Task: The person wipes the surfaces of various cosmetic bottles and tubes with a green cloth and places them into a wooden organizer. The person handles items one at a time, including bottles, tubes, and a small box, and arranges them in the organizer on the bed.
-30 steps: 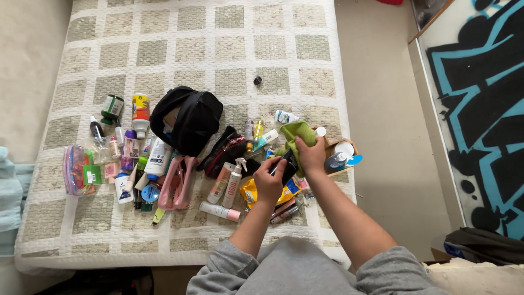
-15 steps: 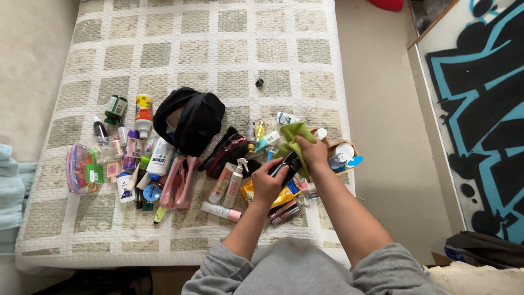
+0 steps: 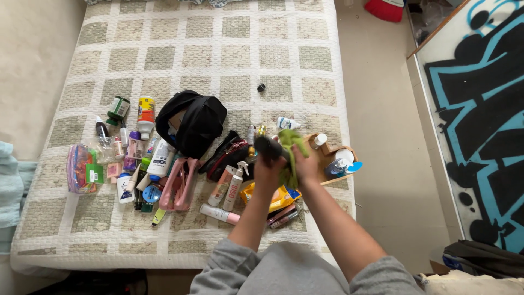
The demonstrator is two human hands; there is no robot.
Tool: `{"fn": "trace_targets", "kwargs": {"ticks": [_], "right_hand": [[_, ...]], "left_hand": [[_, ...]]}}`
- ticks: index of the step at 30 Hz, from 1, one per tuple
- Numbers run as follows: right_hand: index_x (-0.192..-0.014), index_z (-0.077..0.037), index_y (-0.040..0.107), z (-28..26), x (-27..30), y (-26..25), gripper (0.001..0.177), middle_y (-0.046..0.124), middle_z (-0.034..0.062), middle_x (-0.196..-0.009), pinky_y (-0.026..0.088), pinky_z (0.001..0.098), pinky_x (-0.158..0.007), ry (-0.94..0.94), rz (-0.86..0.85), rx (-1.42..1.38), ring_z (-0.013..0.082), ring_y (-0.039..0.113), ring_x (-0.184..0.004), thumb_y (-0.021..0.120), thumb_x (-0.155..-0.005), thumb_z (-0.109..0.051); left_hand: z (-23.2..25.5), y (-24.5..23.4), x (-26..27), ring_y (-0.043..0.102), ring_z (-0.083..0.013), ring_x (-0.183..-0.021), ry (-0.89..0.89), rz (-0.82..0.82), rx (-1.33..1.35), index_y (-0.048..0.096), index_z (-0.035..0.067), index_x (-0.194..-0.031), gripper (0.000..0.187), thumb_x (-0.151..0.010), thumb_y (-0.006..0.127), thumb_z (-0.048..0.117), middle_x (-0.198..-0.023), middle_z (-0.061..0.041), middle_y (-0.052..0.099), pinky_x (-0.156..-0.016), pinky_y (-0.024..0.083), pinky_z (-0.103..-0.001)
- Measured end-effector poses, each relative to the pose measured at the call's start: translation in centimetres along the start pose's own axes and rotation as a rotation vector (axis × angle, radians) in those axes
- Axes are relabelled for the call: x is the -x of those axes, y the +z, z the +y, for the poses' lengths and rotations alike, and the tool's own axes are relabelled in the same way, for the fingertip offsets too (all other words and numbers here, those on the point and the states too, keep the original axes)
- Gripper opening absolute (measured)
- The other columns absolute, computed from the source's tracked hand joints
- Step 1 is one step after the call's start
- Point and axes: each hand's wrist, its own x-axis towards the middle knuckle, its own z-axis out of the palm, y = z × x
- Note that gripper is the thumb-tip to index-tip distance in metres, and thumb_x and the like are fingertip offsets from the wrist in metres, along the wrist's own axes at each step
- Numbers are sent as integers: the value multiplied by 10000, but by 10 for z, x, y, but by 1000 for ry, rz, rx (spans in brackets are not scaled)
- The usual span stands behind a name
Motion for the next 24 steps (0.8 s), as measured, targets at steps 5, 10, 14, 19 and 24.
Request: {"fn": "trace_targets", "kwargs": {"ticks": [5,10,14,19,24], "right_hand": [[-989,-79,790,43,-18,-7,392,743,113,-854,559,383,-757,5,-116,-50,240,700,-850,924,-744,-355],[-1120,-61,712,35,-4,5,344,712,87,-1010,495,247,-938,-118,-308,-360,131,649,-1012,757,-904,-324],[-1579,-198,323,25,-11,2,643,550,203,-1382,489,430,-1026,-375,-591,-30,345,551,-1247,551,-1000,-360],[-1596,-300,351,-30,6,1,776,617,271,-1333,444,498,-1125,-382,-330,256,406,566,-1292,628,-913,-545],[-1240,-371,725,-30,-50,-12,536,741,-36,-1008,555,354,-849,-392,-478,207,154,704,-947,911,-745,-460]], "left_hand": [[31,-11,-13,706,-267,-1024,-84,13,593,593,44,-1322,482,-1040,535,431,-1208,-191,706,-903,574,-433],[51,6,-11,691,-339,-1108,-490,160,602,607,85,-1387,687,-1011,466,642,-1263,-178,693,-1041,511,-536],[-19,3,-18,677,-309,-1079,-187,-19,-128,630,94,-1320,536,-1067,399,507,-1187,-162,698,-1069,469,-475],[-59,-1,-12,659,-271,-1042,227,-236,-1060,659,106,-1234,424,-1138,314,334,-1088,-142,706,-1103,415,-396],[5,-3,12,698,-366,-971,-46,-180,-488,601,213,-1077,392,-1049,436,568,-958,-105,726,-809,542,-445]]}}
